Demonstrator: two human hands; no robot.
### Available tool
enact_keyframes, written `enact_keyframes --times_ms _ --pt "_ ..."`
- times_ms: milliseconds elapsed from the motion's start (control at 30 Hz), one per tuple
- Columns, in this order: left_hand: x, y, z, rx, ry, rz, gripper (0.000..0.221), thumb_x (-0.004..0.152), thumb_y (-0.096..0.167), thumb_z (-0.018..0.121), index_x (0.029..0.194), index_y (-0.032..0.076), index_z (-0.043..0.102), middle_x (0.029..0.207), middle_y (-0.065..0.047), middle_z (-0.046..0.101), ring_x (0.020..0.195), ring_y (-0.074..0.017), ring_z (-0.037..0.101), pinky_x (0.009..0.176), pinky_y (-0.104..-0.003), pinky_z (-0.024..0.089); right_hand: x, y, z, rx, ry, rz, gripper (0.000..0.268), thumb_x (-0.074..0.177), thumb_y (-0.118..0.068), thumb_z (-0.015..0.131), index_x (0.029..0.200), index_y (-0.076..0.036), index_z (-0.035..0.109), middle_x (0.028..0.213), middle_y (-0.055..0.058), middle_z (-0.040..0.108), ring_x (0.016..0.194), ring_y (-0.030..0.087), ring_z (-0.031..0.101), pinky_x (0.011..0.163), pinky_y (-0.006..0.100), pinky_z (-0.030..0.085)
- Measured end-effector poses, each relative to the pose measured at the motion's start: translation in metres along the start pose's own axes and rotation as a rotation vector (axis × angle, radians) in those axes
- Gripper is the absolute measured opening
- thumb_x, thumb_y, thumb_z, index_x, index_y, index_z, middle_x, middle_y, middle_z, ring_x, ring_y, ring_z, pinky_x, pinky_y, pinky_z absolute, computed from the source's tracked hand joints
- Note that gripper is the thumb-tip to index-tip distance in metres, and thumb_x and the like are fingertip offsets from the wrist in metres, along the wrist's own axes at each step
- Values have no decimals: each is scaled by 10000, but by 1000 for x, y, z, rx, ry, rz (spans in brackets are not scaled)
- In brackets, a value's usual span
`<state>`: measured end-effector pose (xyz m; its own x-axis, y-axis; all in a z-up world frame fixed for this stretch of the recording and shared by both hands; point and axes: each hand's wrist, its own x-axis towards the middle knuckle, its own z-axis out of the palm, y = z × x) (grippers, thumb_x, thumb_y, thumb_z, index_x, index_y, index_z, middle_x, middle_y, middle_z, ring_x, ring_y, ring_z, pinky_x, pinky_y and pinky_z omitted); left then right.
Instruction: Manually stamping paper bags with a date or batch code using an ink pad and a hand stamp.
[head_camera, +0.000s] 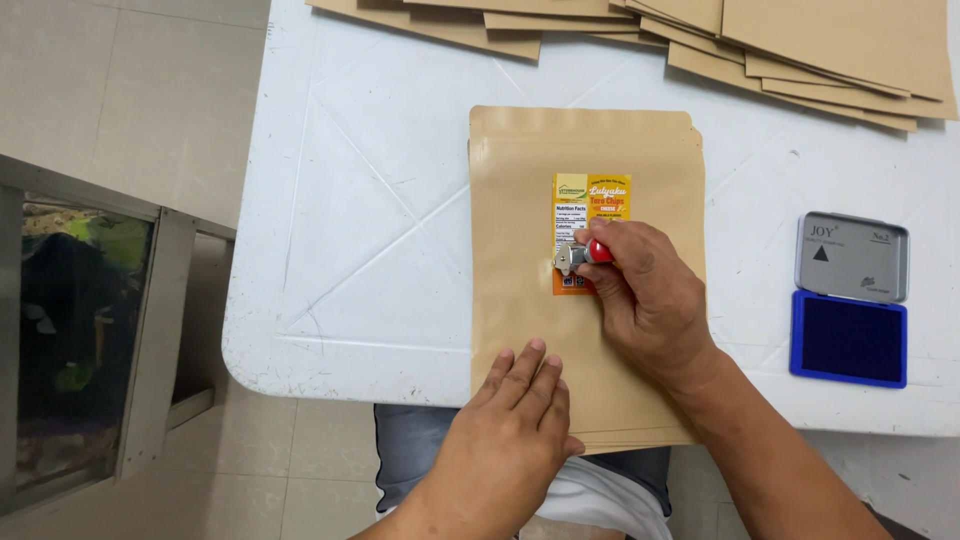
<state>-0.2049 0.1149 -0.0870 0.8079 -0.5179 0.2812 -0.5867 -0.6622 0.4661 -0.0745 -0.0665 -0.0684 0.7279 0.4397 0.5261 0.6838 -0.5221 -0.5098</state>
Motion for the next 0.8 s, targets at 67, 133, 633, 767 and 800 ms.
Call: enact_keyframes --times_ms 67,133,633,767,800 --pt "1 0 0 8 5 4 536 971 394 682 1180 -99 665 1355 -293 634 1376 -487 508 1156 -615 384 1 1 1 8 6 7 325 1059 -13 614 1372 11 530 1266 153 705 1154 368 677 1078 461 574" --pt "2 1 -1 22 -25 -4 529 967 383 681 1186 -98 660 1356 -293 630 1382 -492 499 1161 -618 372 -1 2 1 4 15 -9 327 1059 -13 621 1374 6 532 1262 155 710 1161 357 677 1094 467 566" --pt "15 9 -6 107 -121 -29 615 898 334 691 1306 -112 580 1370 -305 597 1379 -458 489 1131 -510 394 -74 -15 -91 789 486 818 430 1032 -54 572 1456 -28 506 1193 214 677 1154 363 710 1008 424 616" --pt "25 17 -7 20 -24 20 615 887 341 726 1282 -115 606 1349 -306 622 1365 -455 513 1153 -513 390 -124 -31 -100 821 453 928 441 989 -61 556 1423 -23 491 1151 323 680 1229 476 686 1015 481 563" --pt "28 20 -7 9 -15 13 614 901 347 731 1280 -117 600 1361 -311 613 1373 -468 505 1157 -525 393 -130 -40 -104 846 432 990 429 981 -66 549 1404 -18 497 1179 371 678 1238 469 683 990 466 555"
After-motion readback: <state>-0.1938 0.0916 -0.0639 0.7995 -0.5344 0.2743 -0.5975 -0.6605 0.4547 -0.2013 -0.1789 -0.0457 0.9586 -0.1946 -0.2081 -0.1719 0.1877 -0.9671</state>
